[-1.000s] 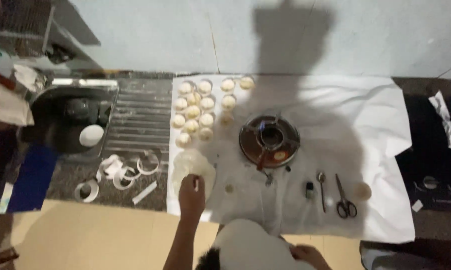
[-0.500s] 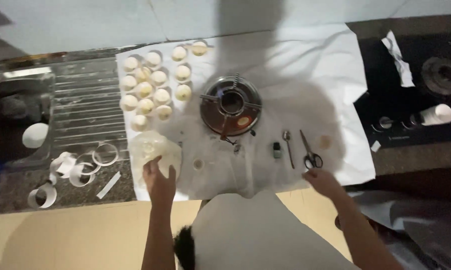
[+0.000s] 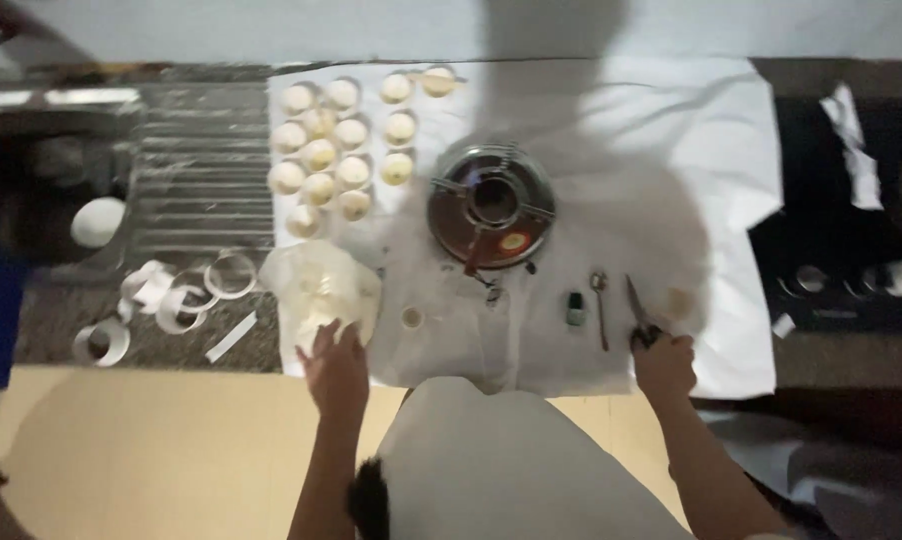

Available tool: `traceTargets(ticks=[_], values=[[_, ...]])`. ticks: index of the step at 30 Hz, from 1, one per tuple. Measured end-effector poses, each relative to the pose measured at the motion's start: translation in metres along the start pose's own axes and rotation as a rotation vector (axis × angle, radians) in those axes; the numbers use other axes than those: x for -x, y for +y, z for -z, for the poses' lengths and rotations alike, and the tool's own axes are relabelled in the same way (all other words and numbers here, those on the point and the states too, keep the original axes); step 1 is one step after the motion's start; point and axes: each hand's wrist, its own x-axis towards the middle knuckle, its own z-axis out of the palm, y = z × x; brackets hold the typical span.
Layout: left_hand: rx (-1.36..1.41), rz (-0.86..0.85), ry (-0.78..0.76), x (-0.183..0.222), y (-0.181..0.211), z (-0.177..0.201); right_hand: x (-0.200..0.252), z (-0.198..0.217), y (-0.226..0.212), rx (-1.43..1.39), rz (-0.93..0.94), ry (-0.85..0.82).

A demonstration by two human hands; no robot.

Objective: Pouring melted wax into small molds, cutting wicks with scissors, and assembling small candles on a workspace.

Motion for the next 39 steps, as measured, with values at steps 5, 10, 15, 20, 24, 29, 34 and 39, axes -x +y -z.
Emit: traceTargets(ticks=[5,10,15,20,24,29,34,39], values=[[-0.019,-0.012,-0.058,0.0,0.022,0.025,0.007,0.002,-0.006,0.066,0.02,0.184],[-0.016,-0.036,-0.111,-0.014,0.025,0.04,0.033,0.035,-0.012,-0.052,0.08,-0.043],[-0.009,-0.099,-0.246,-0.012,0.01,0.033,0.08,0.083,-0.023,-0.229,0.052,-0.231],[0.555,-0.025,0.173,-0.01,-0.002,0.1,0.136,0.106,-0.041,-1.004,0.216,-0.307],[0.656,0.155,0.269,-0.038,-0.029,0.084,0.171,0.15,-0.127,-0.739,0.486,-0.42],[0.703,0.332,-0.283,-0.104,-0.051,0.066,0.248,0.236,-0.286,-0.121,1.013,-0.216],[0.557,0.359,-0.572,-0.137,-0.053,0.046,0.184,0.111,-0.415,0.254,1.085,-0.015],[0.481,0.314,-0.605,-0.154,-0.084,-0.011,0.159,0.049,-0.473,0.383,1.123,0.047]])
